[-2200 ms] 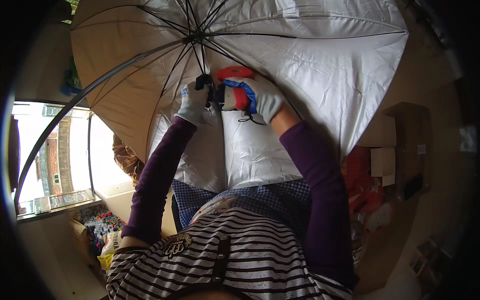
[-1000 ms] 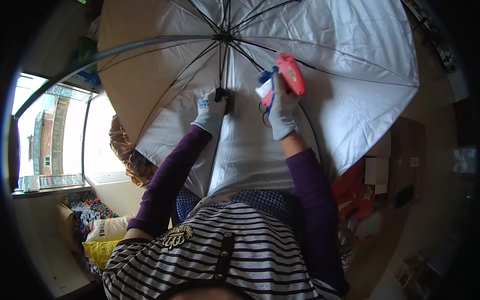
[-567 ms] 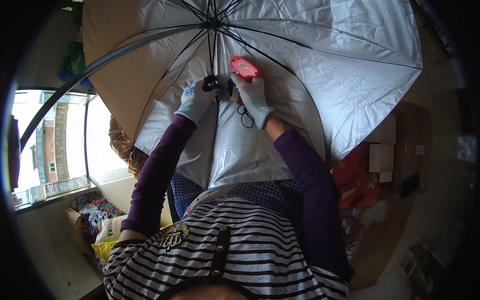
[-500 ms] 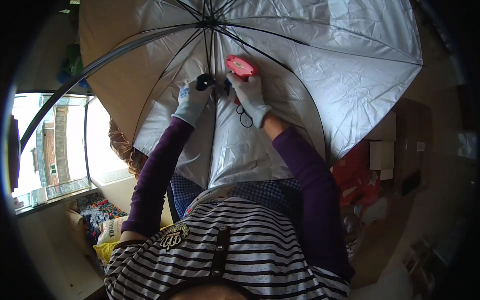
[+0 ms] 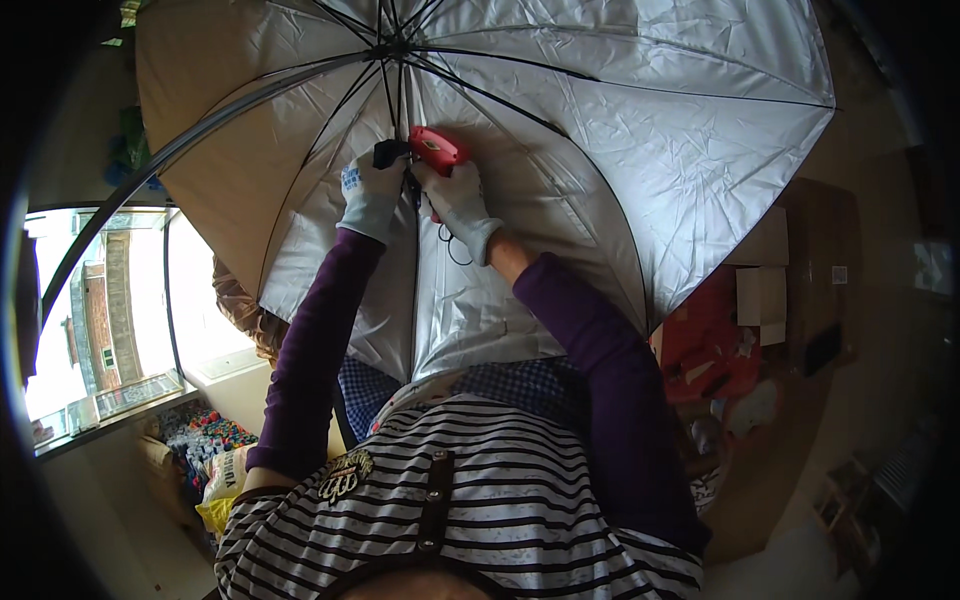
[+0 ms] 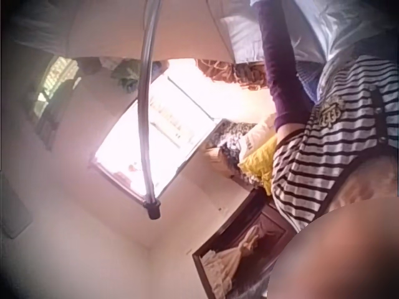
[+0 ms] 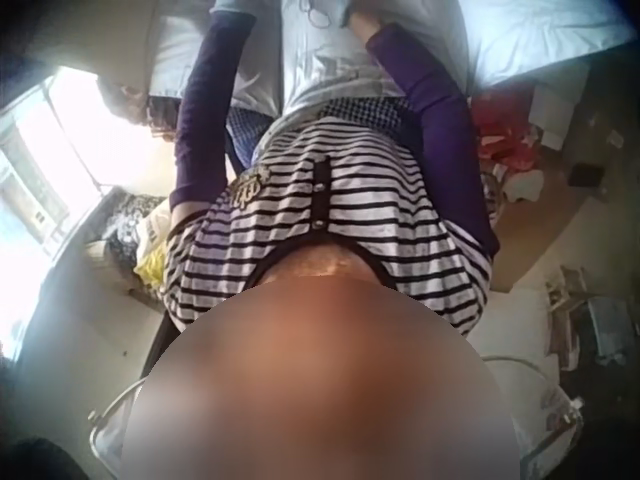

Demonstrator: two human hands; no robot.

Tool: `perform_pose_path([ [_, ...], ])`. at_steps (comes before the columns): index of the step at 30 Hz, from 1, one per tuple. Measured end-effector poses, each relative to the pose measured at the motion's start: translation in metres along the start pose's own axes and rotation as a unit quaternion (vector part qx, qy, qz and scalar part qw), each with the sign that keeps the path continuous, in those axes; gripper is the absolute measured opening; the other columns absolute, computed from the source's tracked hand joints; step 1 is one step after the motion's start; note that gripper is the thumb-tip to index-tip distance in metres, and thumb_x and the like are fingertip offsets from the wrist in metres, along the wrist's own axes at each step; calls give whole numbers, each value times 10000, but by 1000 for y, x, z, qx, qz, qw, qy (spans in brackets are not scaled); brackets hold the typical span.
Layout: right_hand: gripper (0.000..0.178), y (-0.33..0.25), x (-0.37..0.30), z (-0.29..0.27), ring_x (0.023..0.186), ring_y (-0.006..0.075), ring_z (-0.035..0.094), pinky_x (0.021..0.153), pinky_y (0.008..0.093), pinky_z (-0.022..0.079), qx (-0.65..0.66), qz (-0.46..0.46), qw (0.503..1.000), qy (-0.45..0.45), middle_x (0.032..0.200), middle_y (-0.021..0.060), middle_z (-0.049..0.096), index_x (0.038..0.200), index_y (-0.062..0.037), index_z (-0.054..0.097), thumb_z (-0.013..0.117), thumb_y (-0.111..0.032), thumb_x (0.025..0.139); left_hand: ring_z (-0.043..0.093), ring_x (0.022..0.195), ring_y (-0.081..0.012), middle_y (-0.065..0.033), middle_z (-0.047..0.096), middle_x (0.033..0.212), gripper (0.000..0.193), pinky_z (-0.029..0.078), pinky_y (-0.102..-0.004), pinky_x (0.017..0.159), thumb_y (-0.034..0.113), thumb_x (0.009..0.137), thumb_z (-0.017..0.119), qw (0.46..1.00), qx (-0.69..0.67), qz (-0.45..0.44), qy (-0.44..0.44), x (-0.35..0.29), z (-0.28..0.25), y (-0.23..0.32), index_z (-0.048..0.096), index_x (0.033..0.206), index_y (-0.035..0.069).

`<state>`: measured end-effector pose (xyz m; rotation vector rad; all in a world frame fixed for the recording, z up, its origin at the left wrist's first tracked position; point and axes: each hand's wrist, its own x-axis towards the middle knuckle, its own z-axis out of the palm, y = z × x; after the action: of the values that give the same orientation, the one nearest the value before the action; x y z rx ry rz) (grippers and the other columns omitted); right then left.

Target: Attaching canopy fabric to umbrella frames using an assembly tool and inspecting the finished products.

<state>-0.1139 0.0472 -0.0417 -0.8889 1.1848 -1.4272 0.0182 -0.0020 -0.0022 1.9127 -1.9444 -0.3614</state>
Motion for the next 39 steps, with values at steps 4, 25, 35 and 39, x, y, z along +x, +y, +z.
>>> perform_pose_path([
  [4, 201, 2, 3, 1, 682, 67, 582, 607, 267, 466, -6, -10, 1000, 3, 778, 9, 651, 954, -17, 679, 678, -160, 813, 662, 862, -348, -167, 692, 882, 331, 512, -429, 775, 364, 749, 657, 1000, -24, 1, -2, -2, 2, 3, 705, 969, 122],
  [25, 175, -6, 1, -2, 573, 102, 569, 537, 283, 445, -2, 3, 1000, -13, 671, 35, 609, 889, -19, 646, 637, -184, 830, 694, 794, -254, -133, 712, 853, 280, 527, -341, 734, 236, 750, 699, 999, -23, 19, 31, -3, 2, 6, 725, 987, 89],
  [35, 357, 5, 32, -29, 826, 158, 665, 765, 297, 538, 317, 197, 914, -159, 971, 46, 686, 1141, -24, 616, 635, -276, 889, 676, 809, -321, -162, 695, 860, 343, 524, -400, 726, 324, 745, 678, 999, -31, 17, 10, 0, 1, 5, 712, 1015, 115],
  [39, 364, 1, 36, -44, 875, 197, 673, 824, 339, 552, 351, 283, 859, -241, 1020, 61, 680, 1193, -43, 580, 587, -292, 927, 677, 766, -312, -165, 691, 810, 288, 518, -390, 701, 282, 768, 667, 996, -76, 39, 18, -1, 0, -5, 715, 978, 90],
])
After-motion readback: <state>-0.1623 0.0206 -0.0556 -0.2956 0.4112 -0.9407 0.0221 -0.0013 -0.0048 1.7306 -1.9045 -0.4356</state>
